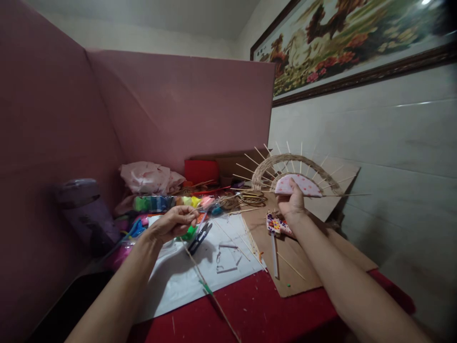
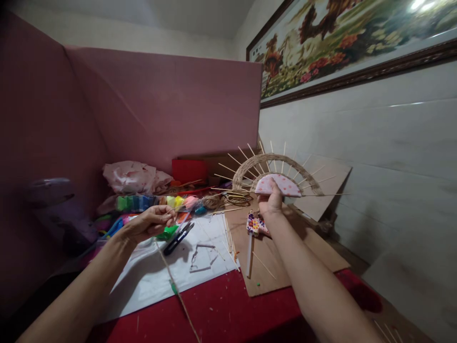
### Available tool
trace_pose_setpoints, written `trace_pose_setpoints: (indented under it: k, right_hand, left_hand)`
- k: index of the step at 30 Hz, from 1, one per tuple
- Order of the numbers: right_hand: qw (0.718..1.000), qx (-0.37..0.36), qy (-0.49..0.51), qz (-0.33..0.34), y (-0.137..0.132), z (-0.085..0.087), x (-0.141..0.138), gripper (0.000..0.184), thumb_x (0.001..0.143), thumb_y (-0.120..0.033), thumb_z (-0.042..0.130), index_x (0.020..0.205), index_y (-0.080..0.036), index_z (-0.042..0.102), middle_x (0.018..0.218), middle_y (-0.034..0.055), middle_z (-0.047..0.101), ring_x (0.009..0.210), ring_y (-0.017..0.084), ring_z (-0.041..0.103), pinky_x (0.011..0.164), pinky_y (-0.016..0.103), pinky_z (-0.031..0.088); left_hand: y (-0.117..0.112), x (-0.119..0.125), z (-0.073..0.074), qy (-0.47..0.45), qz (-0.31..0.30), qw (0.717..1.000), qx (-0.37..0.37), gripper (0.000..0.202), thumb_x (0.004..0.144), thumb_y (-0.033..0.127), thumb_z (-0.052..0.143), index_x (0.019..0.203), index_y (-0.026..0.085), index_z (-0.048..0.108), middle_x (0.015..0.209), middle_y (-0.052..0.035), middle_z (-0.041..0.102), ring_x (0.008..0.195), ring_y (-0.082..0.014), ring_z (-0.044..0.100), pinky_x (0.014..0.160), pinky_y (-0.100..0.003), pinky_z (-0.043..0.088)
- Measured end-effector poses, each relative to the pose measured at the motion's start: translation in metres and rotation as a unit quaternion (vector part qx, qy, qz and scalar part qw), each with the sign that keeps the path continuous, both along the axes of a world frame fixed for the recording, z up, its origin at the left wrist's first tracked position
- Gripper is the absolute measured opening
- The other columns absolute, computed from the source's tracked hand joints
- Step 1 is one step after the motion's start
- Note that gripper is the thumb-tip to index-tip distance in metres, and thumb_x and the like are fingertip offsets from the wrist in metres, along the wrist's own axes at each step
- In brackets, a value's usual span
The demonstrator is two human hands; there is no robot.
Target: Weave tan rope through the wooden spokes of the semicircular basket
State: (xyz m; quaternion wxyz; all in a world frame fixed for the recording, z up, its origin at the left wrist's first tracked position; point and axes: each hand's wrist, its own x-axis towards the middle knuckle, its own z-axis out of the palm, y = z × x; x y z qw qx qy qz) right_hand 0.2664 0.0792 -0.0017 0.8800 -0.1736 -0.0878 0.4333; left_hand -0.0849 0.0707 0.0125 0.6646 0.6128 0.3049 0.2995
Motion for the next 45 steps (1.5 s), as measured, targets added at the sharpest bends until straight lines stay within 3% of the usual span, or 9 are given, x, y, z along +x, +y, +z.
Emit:
trace_pose_setpoints:
  k: [6,10,16,23,27,31,36,40,45]
  right_hand:
    - [1.000,-0.009,0.000,-0.004,0.000,-0.001,0.000,0.009,0.066,-0.018,0.062,0.072,-0.018,0.055,0.057,-0.0079,0.062,0.045,0.006,0.055,0.038,0.015,0.042]
    - [1.000,-0.014,-0.004,-0.004,0.002,-0.003,0.000,0.015,0.063,-0.019,0.065,0.073,-0.019,0.054,0.058,-0.0084,0.062,0.047,0.006,0.055,0.041,0.014,0.044]
    - [1.000,-0.013,-0.020,0.008,0.001,-0.004,-0.004,0.023,0.058,-0.023,0.070,0.073,-0.019,0.053,0.058,-0.0094,0.062,0.046,0.005,0.055,0.040,0.014,0.044]
    - [0.999,-0.008,-0.023,0.027,-0.001,0.001,-0.007,0.018,0.061,-0.021,0.067,0.071,-0.019,0.053,0.056,-0.0090,0.062,0.043,0.006,0.055,0.039,0.014,0.044]
    - [0.999,-0.011,-0.018,0.029,-0.001,0.001,-0.008,0.018,0.060,-0.021,0.067,0.072,-0.019,0.053,0.056,-0.0093,0.062,0.043,0.005,0.055,0.037,0.014,0.043]
    - [0.999,-0.008,-0.028,0.038,-0.002,-0.001,-0.012,0.023,0.058,-0.022,0.070,0.074,-0.019,0.053,0.058,-0.0089,0.063,0.045,0.006,0.057,0.038,0.014,0.044]
    - [0.997,-0.006,-0.042,0.061,-0.004,-0.002,-0.019,0.022,0.059,-0.022,0.069,0.075,-0.019,0.054,0.059,-0.0080,0.063,0.044,0.007,0.056,0.036,0.015,0.044]
    - [0.996,0.001,-0.054,0.073,-0.004,-0.004,-0.024,0.023,0.059,-0.021,0.069,0.077,-0.020,0.056,0.060,-0.0082,0.064,0.046,0.007,0.057,0.038,0.014,0.045]
    - [0.994,0.005,-0.072,0.083,-0.003,-0.006,-0.028,0.025,0.058,-0.025,0.071,0.078,-0.021,0.056,0.061,-0.0084,0.064,0.048,0.007,0.058,0.041,0.015,0.047]
  left_hand:
    - [-0.001,-0.004,0.000,-0.030,0.044,0.999,-0.009,0.026,0.071,0.035,0.064,0.068,0.010,0.061,0.054,-0.0009,0.054,0.042,-0.0043,0.044,0.039,-0.015,0.031]
    - [-0.012,0.001,0.011,0.026,-0.064,0.996,0.052,0.030,0.070,0.039,0.063,0.067,0.009,0.068,0.064,-0.0091,0.064,0.053,-0.0109,0.053,0.046,-0.020,0.038]
    - [-0.047,0.031,0.047,0.166,-0.238,0.946,0.142,0.026,0.072,0.038,0.061,0.071,0.015,0.073,0.082,-0.0132,0.069,0.070,-0.0196,0.060,0.053,-0.027,0.043]
    - [-0.073,0.047,0.049,0.329,-0.239,0.876,0.258,0.026,0.067,0.043,0.064,0.075,0.020,0.073,0.068,-0.0030,0.067,0.060,-0.0130,0.054,0.052,-0.022,0.037]
    - [-0.057,0.039,0.033,0.368,-0.142,0.881,0.260,0.034,0.063,0.049,0.064,0.068,0.016,0.071,0.055,-0.0020,0.063,0.049,-0.0111,0.049,0.045,-0.021,0.030]
    - [-0.027,0.034,0.013,0.315,0.104,0.913,0.239,0.044,0.071,0.053,0.052,0.056,0.013,0.062,0.038,-0.0002,0.051,0.036,-0.0090,0.037,0.041,-0.021,0.024]
    - [-0.019,0.041,-0.024,0.298,0.372,0.796,0.374,0.018,0.075,0.032,0.053,0.070,0.017,0.061,0.061,-0.0020,0.060,0.059,-0.0146,0.053,0.053,-0.022,0.031]
    - [-0.031,0.049,-0.045,0.389,0.379,0.688,0.482,0.022,0.080,0.014,0.039,0.084,0.019,0.060,0.080,-0.0064,0.062,0.082,-0.0192,0.056,0.067,-0.026,0.036]
    - [-0.036,0.053,-0.049,0.396,0.336,0.648,0.558,0.023,0.081,0.013,0.038,0.082,0.017,0.060,0.081,-0.0086,0.061,0.084,-0.0222,0.053,0.072,-0.031,0.037]
